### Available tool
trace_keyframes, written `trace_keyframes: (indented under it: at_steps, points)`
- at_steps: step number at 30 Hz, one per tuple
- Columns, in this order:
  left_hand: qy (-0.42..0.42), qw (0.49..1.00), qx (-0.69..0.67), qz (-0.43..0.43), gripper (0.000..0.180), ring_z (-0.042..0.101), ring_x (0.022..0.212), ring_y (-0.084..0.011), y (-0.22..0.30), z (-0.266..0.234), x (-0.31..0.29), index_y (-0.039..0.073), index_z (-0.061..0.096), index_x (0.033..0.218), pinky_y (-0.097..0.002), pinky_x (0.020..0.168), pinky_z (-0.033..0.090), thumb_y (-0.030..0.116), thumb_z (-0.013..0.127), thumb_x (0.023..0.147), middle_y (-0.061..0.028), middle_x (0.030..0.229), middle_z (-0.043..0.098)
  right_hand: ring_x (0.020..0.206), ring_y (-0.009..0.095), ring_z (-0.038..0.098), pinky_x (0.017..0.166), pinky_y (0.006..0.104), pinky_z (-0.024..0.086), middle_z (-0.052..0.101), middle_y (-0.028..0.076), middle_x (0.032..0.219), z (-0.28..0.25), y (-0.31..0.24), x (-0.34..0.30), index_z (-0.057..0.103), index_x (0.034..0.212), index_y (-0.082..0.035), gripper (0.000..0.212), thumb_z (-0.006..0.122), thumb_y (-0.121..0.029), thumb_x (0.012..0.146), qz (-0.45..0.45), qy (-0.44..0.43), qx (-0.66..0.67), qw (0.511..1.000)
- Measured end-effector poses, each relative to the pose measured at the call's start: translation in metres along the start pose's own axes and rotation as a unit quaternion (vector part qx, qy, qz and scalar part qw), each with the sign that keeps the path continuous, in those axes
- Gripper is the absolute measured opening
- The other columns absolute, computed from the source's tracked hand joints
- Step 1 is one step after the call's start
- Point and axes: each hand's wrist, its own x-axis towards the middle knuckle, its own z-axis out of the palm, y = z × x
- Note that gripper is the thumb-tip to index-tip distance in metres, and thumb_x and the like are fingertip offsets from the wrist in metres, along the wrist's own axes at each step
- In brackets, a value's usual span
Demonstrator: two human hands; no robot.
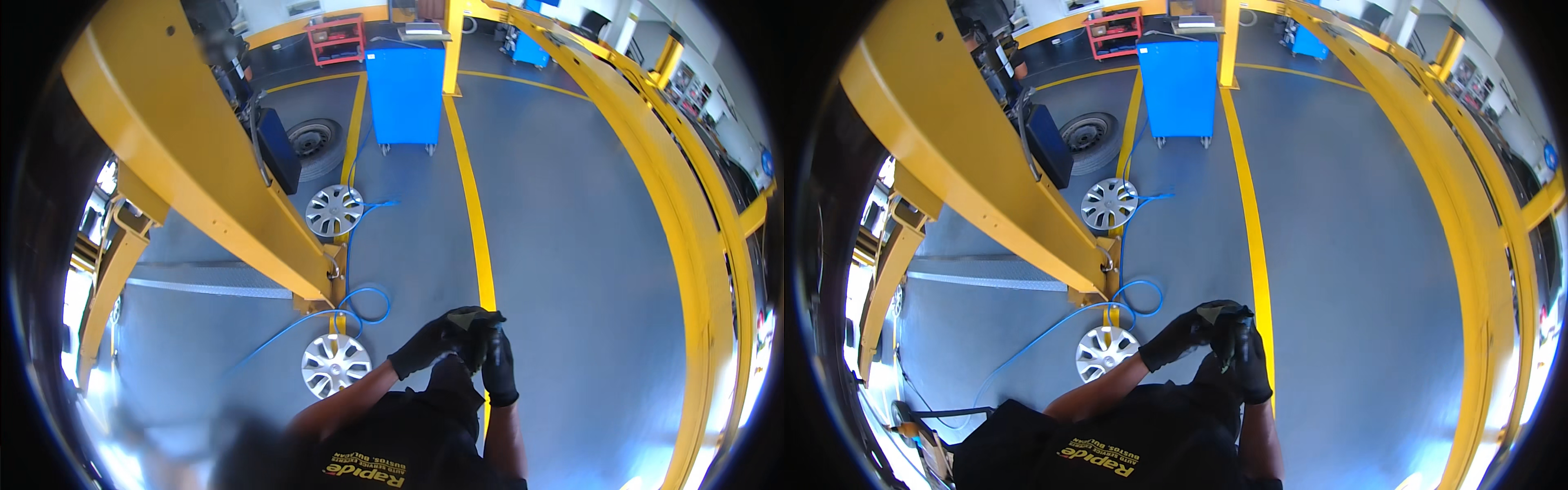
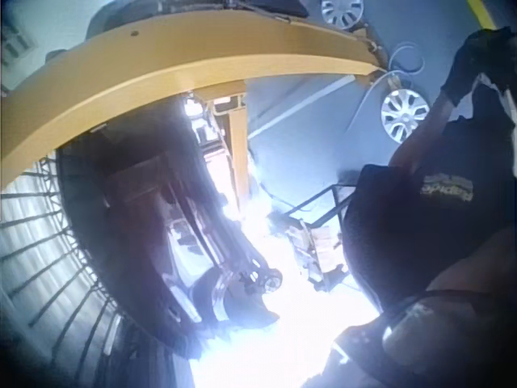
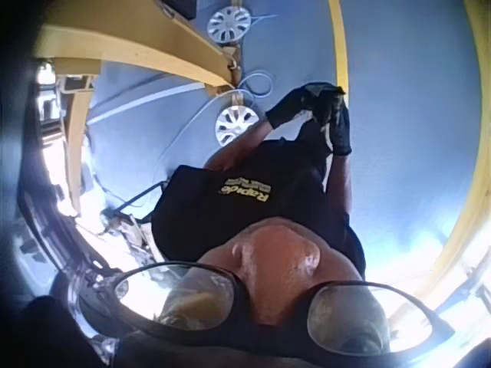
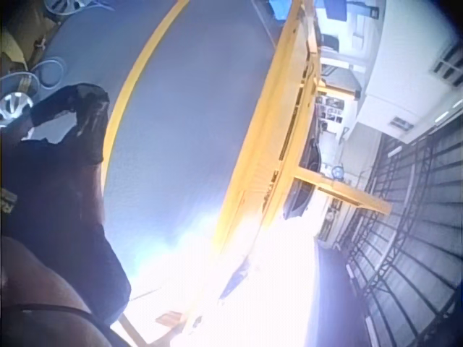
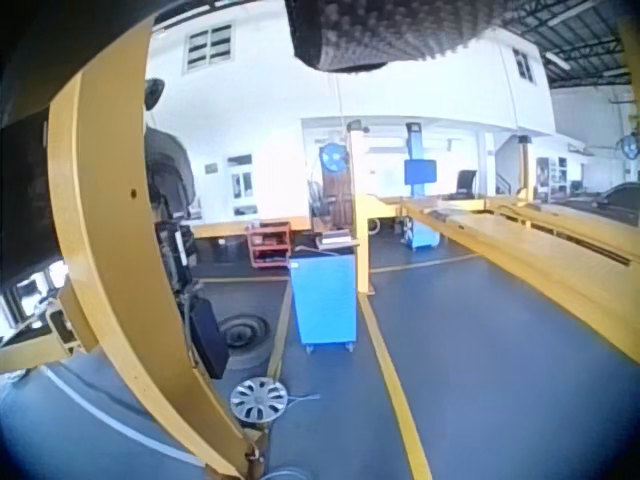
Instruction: The person cleans and treats a vehicle's brake assembly while the car is on a lift. They spray lubricant onto the brake components, wipe surfaces with a cloth, and use a scraper to remove debris from the brake drum and surrounding areas.
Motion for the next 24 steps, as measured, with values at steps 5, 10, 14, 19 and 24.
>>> trace_keyframes:
  at_steps: [5,10,14,19,24]
  points:
    - [0.167,0.961,0.219,-0.008,0.028,0.068,0.104,-0.0118,0.088,-0.046,0.134,0.001,0.072,0.130,-0.0291,0.095,0.056,0.016,0.063,0.108,-0.0049,0.113,0.076,0.117,0.018,0.067,0.100,0.0320,0.055,0.069,0.012,0.126,-0.035,0.032,0.207,0.058,0.142,0.000,0.035,0.059,-0.016,0.110,0.170,-0.171,0.192,0.951]
    - [0.322,0.929,0.109,0.146,0.034,0.068,0.106,-0.0149,0.155,-0.105,0.219,-0.001,0.067,0.134,-0.0311,0.098,0.054,0.012,0.066,0.103,-0.0061,0.121,0.073,0.102,0.017,0.068,0.089,0.0334,0.055,0.073,0.009,0.113,0.002,0.023,0.382,0.065,0.132,-0.002,0.031,0.070,-0.017,0.105,0.082,-0.301,0.064,0.948]
    - [0.406,0.894,0.124,0.143,0.027,0.069,0.109,-0.0178,0.167,-0.199,0.282,-0.002,0.069,0.126,-0.0341,0.101,0.054,0.008,0.063,0.101,-0.0084,0.120,0.073,0.103,0.022,0.072,0.090,0.0361,0.056,0.075,0.014,0.112,0.065,0.083,0.522,0.069,0.127,-0.002,0.030,0.073,-0.017,0.101,0.041,-0.383,0.022,0.923]
    - [0.445,0.710,0.504,0.210,0.028,0.071,0.111,-0.0295,0.215,-0.337,0.369,-0.001,0.069,0.122,-0.0392,0.096,0.056,0.004,0.053,0.099,-0.0172,0.117,0.072,0.099,0.027,0.075,0.089,0.0391,0.058,0.076,0.018,0.110,0.150,0.106,0.688,0.070,0.128,-0.002,0.033,0.073,-0.021,0.100,-0.012,-0.433,-0.060,0.899]
    - [0.516,0.825,0.159,0.163,0.029,0.070,0.111,-0.0365,0.311,-0.419,0.492,-0.002,0.067,0.120,-0.0445,0.096,0.057,0.008,0.046,0.103,-0.0209,0.119,0.071,0.098,0.020,0.073,0.088,0.0356,0.057,0.075,0.015,0.111,0.195,0.087,0.867,0.070,0.127,-0.002,0.030,0.073,-0.018,0.101,0.035,-0.440,-0.035,0.897]
